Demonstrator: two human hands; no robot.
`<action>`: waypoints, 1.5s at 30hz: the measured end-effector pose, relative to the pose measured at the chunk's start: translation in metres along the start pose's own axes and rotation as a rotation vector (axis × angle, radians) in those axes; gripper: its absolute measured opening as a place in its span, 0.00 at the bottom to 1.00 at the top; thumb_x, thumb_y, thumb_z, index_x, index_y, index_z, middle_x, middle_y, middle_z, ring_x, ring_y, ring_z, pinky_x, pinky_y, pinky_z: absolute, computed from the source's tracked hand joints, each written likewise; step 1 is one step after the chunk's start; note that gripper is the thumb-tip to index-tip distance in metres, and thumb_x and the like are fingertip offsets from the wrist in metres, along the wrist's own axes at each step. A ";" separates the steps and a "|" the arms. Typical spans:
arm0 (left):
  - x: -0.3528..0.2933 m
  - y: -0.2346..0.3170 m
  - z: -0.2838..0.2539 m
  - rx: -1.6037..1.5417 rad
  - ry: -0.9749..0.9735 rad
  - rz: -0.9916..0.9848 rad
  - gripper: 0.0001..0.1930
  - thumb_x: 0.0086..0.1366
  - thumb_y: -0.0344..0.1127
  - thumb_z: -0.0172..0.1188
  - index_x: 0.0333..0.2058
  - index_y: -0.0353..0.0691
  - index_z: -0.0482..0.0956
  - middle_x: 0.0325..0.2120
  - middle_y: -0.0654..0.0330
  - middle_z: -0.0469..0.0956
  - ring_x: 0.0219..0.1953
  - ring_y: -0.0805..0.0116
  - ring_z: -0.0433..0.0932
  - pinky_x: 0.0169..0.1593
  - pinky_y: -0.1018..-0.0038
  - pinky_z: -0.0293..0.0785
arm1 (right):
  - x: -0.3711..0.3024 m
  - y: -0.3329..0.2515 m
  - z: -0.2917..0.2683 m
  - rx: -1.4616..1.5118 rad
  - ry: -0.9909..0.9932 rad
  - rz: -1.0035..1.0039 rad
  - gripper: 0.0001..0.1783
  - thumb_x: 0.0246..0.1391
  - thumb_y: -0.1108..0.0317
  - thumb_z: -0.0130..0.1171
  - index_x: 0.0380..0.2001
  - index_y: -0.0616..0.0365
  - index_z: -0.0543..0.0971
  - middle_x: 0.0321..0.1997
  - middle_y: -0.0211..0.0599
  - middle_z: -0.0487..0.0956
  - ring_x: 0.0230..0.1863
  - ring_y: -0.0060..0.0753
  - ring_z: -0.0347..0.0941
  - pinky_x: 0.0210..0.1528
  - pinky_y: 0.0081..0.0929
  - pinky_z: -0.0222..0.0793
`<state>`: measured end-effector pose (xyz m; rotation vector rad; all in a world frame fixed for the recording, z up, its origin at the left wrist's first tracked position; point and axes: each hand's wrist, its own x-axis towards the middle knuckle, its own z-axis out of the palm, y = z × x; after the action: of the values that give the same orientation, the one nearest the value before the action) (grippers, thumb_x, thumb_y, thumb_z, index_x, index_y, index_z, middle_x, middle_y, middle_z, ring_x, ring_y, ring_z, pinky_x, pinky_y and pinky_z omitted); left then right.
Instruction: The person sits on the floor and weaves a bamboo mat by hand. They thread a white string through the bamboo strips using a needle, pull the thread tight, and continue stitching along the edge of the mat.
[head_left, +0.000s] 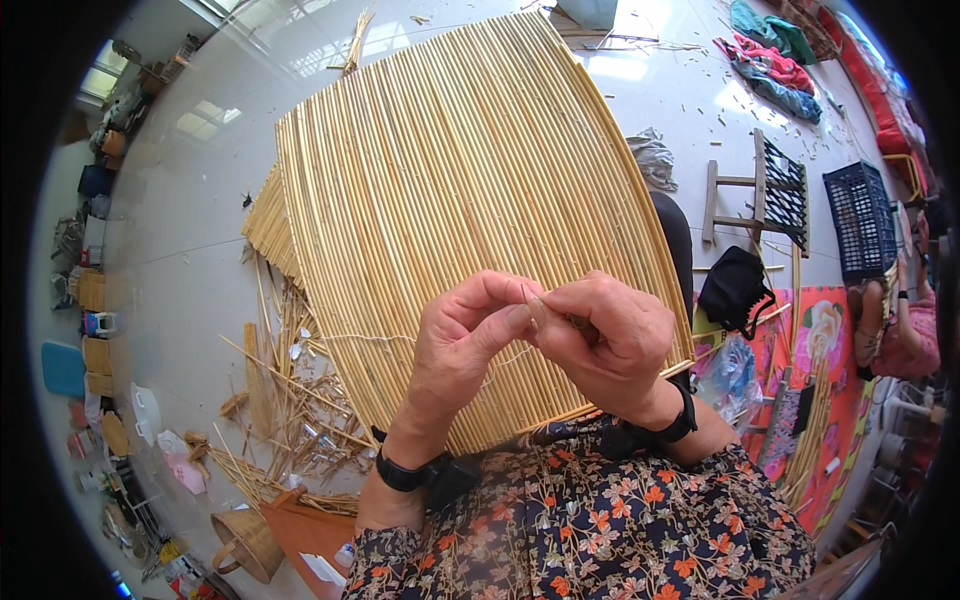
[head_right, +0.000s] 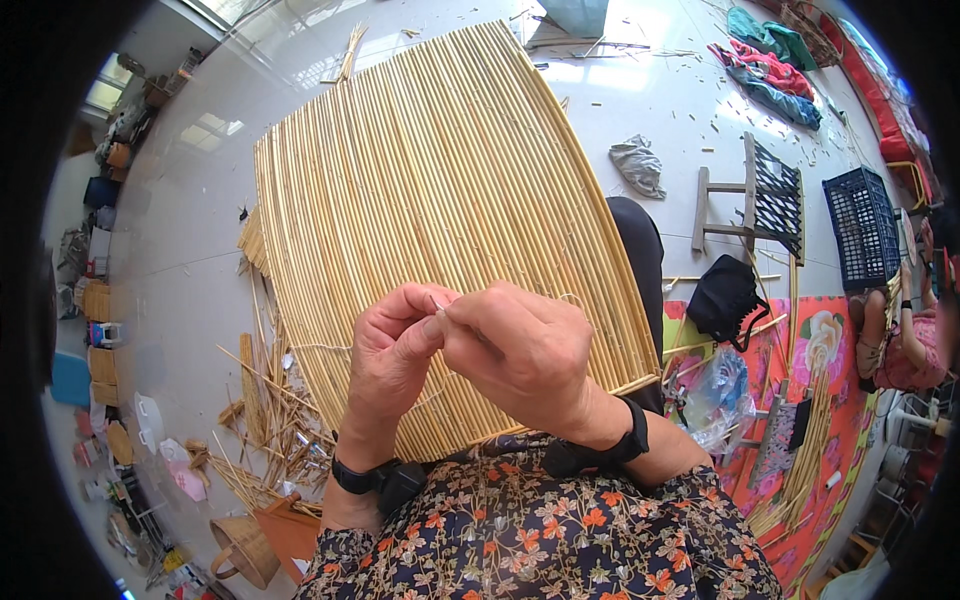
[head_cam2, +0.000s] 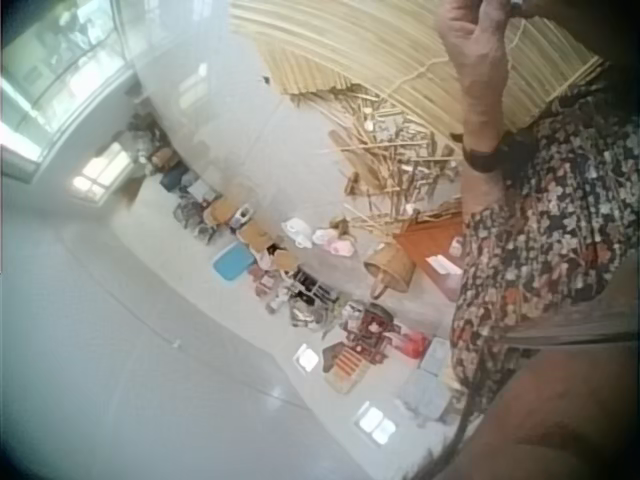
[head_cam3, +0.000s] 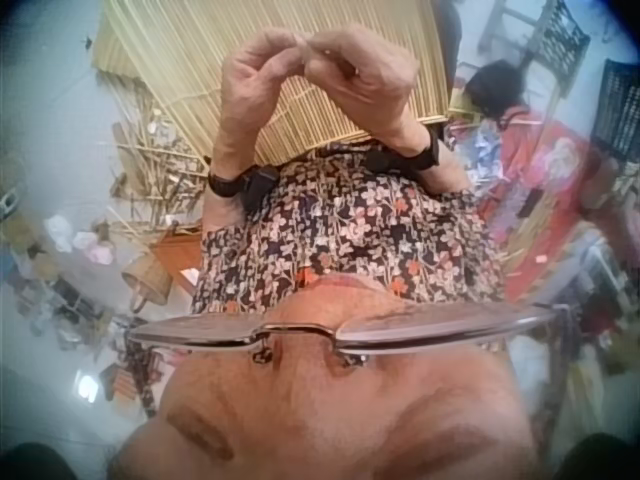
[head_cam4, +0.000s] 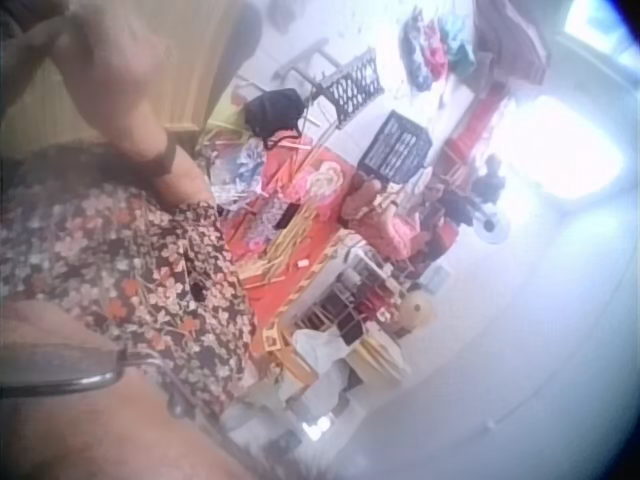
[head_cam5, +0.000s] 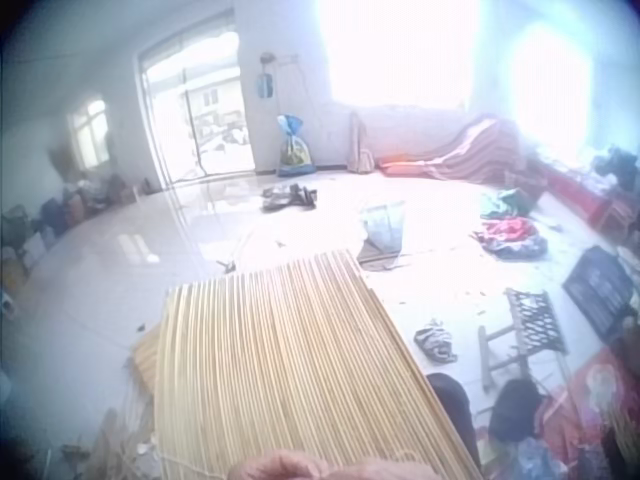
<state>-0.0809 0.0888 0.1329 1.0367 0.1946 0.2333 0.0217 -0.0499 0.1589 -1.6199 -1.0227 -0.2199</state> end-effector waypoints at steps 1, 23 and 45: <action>0.000 0.000 0.000 0.001 -0.001 -0.002 0.09 0.69 0.32 0.66 0.43 0.34 0.81 0.44 0.57 0.82 0.47 0.69 0.80 0.54 0.72 0.77 | 0.000 0.000 0.000 -0.001 -0.001 0.003 0.09 0.45 0.78 0.71 0.28 0.56 0.80 0.18 0.31 0.74 0.16 0.28 0.72 0.18 0.26 0.66; 0.000 -0.001 -0.003 0.082 -0.074 0.065 0.07 0.73 0.29 0.61 0.45 0.34 0.80 0.45 0.59 0.81 0.46 0.73 0.80 0.51 0.75 0.80 | -0.001 -0.004 -0.002 -0.005 -0.021 -0.001 0.09 0.44 0.80 0.69 0.28 0.56 0.79 0.18 0.31 0.74 0.16 0.28 0.72 0.18 0.27 0.66; -0.001 0.001 -0.005 0.112 -0.092 0.076 0.07 0.72 0.30 0.62 0.46 0.34 0.81 0.45 0.59 0.82 0.45 0.73 0.80 0.50 0.75 0.80 | -0.001 -0.004 0.001 -0.002 -0.020 0.008 0.09 0.44 0.79 0.69 0.27 0.56 0.79 0.18 0.32 0.74 0.17 0.30 0.72 0.18 0.28 0.66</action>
<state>-0.0830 0.0935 0.1313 1.1650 0.0855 0.2446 0.0176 -0.0496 0.1603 -1.6307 -1.0320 -0.1999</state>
